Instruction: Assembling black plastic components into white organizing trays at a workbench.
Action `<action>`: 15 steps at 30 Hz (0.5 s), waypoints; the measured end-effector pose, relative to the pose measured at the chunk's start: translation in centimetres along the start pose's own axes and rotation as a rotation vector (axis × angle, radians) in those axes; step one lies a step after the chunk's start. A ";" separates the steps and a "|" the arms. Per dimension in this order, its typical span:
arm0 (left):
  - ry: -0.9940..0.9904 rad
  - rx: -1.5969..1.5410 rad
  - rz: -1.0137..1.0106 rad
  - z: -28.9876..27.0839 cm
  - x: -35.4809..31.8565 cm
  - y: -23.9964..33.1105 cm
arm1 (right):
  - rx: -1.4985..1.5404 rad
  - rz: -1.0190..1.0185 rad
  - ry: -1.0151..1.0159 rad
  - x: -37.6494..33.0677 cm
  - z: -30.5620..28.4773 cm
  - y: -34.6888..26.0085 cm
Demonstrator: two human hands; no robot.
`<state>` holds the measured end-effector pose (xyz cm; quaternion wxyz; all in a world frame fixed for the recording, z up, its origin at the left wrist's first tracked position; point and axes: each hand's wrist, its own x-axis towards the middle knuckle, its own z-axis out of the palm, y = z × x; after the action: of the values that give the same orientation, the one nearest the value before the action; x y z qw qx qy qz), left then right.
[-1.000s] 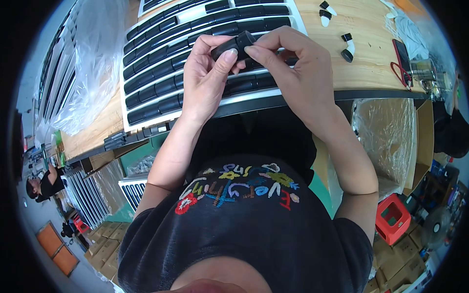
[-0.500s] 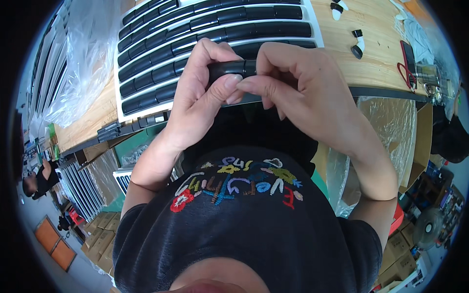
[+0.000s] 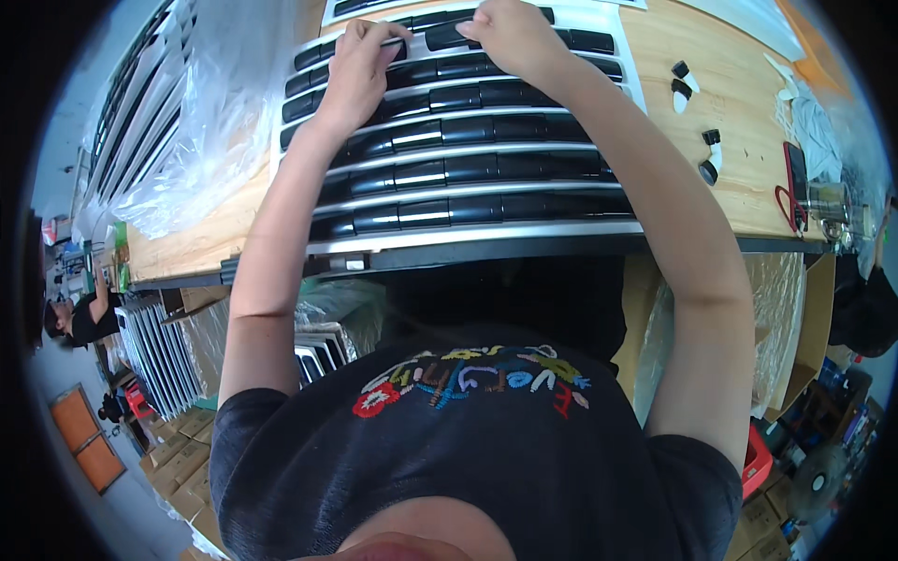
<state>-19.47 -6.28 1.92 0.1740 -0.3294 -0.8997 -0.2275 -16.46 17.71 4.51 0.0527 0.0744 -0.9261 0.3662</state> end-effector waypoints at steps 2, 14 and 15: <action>-0.108 0.164 0.083 0.6 1.2 -2.0 | -0.176 0.045 -0.011 2.7 1.4 -0.5; -0.313 0.242 0.152 1.4 2.8 -3.8 | -0.506 0.248 0.324 -8.1 -11.9 12.7; -0.312 0.230 0.143 1.7 3.2 -4.0 | -0.544 0.205 0.343 -9.8 -12.7 14.9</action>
<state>-24.71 -6.51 0.81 0.0847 -0.4016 -0.9101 -0.0568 -8.90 38.11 2.26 0.1883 -0.0988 -0.9702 0.1162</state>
